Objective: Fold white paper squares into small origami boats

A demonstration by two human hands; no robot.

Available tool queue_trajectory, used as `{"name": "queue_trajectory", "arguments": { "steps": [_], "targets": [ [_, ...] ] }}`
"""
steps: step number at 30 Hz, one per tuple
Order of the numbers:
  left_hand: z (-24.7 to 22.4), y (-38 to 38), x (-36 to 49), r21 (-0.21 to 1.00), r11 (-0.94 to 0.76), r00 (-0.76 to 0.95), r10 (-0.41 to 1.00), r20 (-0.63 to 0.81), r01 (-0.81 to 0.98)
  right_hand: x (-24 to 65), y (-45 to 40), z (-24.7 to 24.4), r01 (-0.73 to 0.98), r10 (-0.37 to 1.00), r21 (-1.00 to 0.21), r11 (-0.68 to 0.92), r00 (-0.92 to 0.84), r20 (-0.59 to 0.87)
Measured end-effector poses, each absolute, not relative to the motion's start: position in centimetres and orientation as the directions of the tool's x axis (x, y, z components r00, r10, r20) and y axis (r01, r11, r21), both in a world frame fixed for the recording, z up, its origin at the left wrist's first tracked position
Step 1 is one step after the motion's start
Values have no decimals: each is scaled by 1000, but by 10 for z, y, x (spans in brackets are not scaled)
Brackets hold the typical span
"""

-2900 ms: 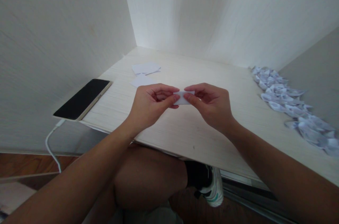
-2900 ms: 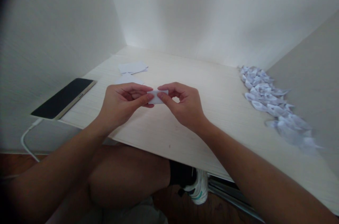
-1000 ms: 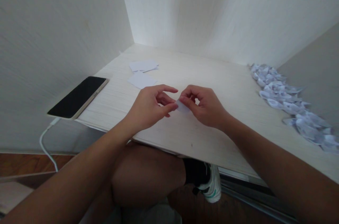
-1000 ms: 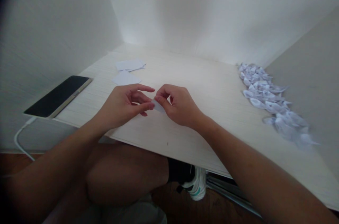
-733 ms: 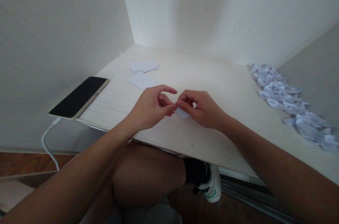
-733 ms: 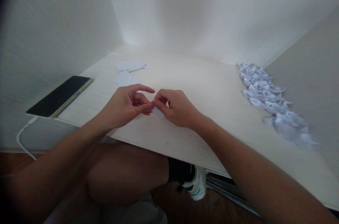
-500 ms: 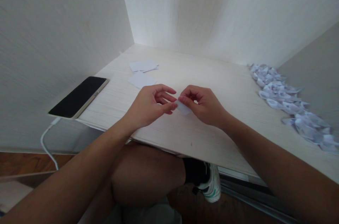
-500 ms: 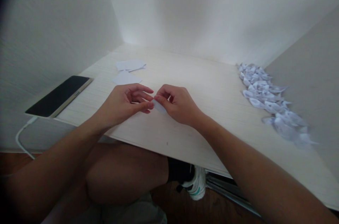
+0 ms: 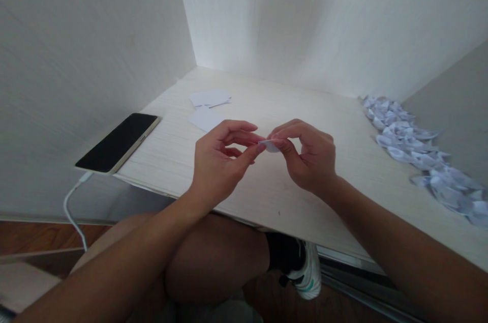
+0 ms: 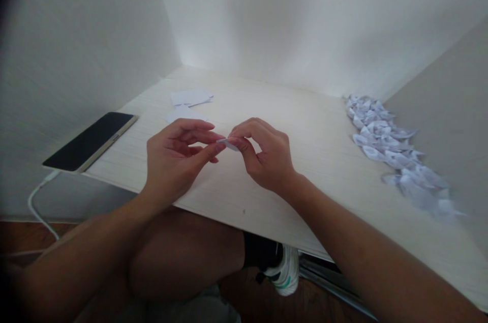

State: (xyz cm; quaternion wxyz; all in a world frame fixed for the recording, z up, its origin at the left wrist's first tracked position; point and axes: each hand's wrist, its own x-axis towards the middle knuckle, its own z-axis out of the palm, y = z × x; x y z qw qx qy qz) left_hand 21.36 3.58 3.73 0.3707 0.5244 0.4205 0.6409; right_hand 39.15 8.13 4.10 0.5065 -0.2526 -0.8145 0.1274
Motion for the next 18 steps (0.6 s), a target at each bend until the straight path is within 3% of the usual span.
{"name": "queue_trajectory", "arguments": {
  "steps": [4,10,15,18],
  "targets": [
    [37,34,216,924,-372,-193,916,351,-90,390,80,40,232,587,-540,809,-328,740],
    [41,32,220,945,-324,-256,918,304,-37,390,81,37,172,765,-756,632,-296,572],
    [46,32,220,940,-341,-257,909,327,-11,390,81,39,165,785,-780,603,-296,544],
    [43,34,221,941,-325,-242,924,295,-94,391,82,40,156,782,-781,605,-301,545]
  ]
}}
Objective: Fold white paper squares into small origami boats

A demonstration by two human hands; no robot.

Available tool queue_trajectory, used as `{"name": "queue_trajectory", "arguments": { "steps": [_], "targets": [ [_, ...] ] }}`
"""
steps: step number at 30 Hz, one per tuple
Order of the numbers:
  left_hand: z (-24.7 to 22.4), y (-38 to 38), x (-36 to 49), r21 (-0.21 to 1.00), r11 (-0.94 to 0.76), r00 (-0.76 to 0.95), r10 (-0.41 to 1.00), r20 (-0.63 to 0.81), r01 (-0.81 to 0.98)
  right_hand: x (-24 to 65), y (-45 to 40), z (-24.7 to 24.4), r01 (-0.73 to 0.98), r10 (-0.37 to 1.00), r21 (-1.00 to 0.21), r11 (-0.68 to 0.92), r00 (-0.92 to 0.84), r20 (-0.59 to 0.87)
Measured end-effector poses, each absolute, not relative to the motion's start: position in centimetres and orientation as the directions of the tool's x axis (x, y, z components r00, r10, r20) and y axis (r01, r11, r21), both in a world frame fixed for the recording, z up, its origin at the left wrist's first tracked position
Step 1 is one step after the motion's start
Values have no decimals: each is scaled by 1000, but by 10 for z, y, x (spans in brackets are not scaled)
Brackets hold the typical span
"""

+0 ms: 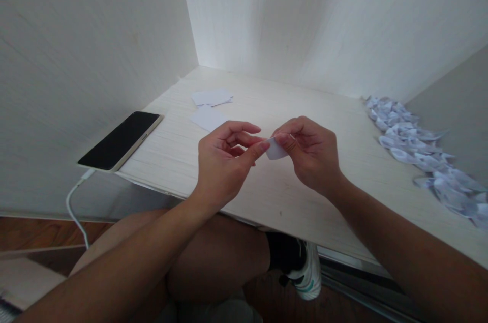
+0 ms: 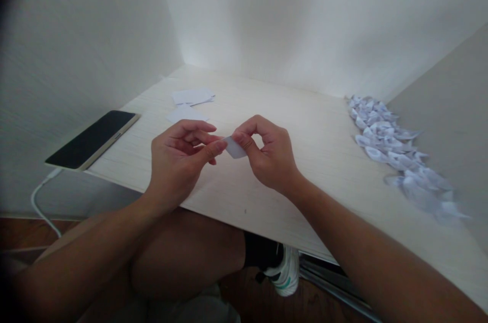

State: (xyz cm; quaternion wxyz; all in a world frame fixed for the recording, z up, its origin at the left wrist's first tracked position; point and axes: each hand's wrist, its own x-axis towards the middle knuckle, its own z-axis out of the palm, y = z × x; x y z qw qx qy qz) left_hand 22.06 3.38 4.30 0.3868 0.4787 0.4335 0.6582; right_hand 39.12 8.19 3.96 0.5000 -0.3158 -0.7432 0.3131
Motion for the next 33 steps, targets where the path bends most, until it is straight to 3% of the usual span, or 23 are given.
{"name": "queue_trajectory", "arguments": {
  "steps": [17,33],
  "targets": [
    [26,43,222,918,-111,-191,981,39,-381,389,87,38,219,785,-764,607,-317,532],
    [24,43,221,944,-94,-187,982,35,-318,388,90,35,199,814,-806,557,-323,483]
  ]
}}
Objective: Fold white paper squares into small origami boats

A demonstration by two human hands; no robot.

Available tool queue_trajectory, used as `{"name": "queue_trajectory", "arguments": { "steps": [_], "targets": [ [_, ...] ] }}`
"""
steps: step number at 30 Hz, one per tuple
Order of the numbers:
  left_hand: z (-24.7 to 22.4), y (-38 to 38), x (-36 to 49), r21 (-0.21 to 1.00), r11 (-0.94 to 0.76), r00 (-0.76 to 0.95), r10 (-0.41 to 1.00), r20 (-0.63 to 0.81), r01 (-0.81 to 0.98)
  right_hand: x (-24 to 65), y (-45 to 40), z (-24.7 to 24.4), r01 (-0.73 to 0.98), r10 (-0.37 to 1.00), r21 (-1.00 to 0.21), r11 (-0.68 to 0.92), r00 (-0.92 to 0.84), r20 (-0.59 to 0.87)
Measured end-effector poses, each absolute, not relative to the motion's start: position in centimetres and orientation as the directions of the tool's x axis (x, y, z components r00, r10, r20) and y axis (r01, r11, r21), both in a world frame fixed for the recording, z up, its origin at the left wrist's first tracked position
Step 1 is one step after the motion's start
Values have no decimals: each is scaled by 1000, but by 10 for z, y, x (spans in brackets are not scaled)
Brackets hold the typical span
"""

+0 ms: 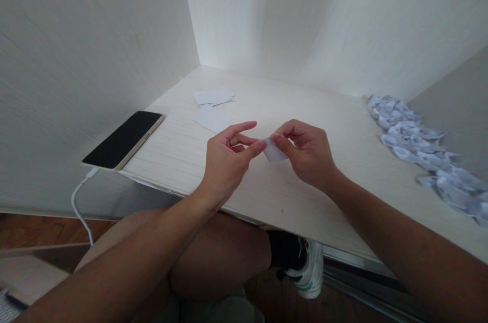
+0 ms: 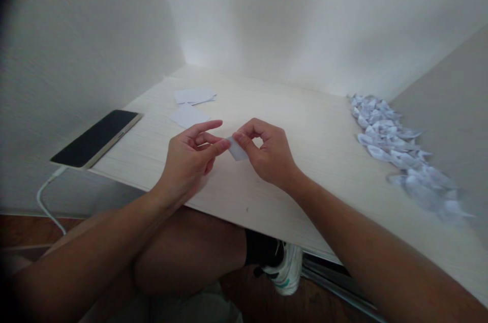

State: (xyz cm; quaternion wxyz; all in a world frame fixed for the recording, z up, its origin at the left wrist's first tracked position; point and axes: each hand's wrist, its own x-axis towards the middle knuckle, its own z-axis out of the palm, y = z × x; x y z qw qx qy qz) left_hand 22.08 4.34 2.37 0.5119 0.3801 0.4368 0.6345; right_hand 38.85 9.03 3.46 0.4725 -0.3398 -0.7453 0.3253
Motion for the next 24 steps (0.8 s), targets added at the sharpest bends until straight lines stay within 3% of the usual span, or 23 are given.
{"name": "queue_trajectory", "arguments": {
  "steps": [12,24],
  "targets": [
    [18,48,220,981,-96,-167,984,67,-172,387,91,31,179,840,-834,521,-280,465],
    [16,50,219,996,-65,-133,990,57,-58,385,89,36,262,851,-814,519,-250,462]
  ]
}}
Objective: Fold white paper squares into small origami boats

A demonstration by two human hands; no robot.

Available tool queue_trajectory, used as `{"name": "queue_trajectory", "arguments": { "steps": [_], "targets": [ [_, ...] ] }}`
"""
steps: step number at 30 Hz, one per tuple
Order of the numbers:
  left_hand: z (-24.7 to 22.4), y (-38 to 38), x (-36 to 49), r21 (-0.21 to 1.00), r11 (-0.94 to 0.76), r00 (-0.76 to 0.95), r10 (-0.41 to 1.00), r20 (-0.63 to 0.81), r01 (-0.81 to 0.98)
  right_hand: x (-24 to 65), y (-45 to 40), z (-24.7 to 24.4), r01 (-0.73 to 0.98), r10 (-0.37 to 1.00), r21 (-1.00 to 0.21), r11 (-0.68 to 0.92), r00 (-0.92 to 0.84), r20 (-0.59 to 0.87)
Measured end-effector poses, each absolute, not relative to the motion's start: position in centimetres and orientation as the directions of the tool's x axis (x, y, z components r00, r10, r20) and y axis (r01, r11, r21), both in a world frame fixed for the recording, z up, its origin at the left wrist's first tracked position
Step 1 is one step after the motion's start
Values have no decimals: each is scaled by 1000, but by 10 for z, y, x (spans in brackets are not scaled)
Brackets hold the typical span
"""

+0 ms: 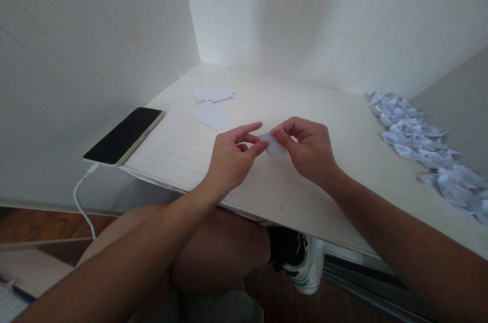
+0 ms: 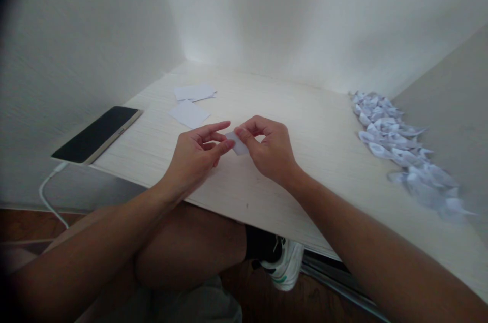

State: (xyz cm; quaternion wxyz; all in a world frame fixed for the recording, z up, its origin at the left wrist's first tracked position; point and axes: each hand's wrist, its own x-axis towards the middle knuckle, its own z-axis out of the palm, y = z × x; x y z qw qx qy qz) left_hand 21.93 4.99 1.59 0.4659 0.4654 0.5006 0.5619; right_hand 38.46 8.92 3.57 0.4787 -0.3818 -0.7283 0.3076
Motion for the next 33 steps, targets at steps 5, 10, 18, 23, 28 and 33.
{"name": "queue_trajectory", "arguments": {
  "steps": [5,10,18,23,28,33],
  "targets": [
    [17,51,219,990,-107,-145,982,119,90,384,90,34,274,860,-818,506,-237,453],
    [18,51,219,979,-136,-105,983,153,153,384,90,32,274,861,-819,503,-235,451],
    [17,53,217,964,-186,-84,975,204,189,384,91,32,254,871,-836,486,-223,438],
    [14,52,219,964,-185,-108,972,208,189,383,92,33,268,875,-837,477,-229,426],
    [16,54,217,955,-201,-65,973,220,219,384,92,33,276,876,-835,477,-225,426],
    [18,55,215,952,-189,-37,978,204,240,385,92,31,286,877,-833,474,-233,420]
  ]
}}
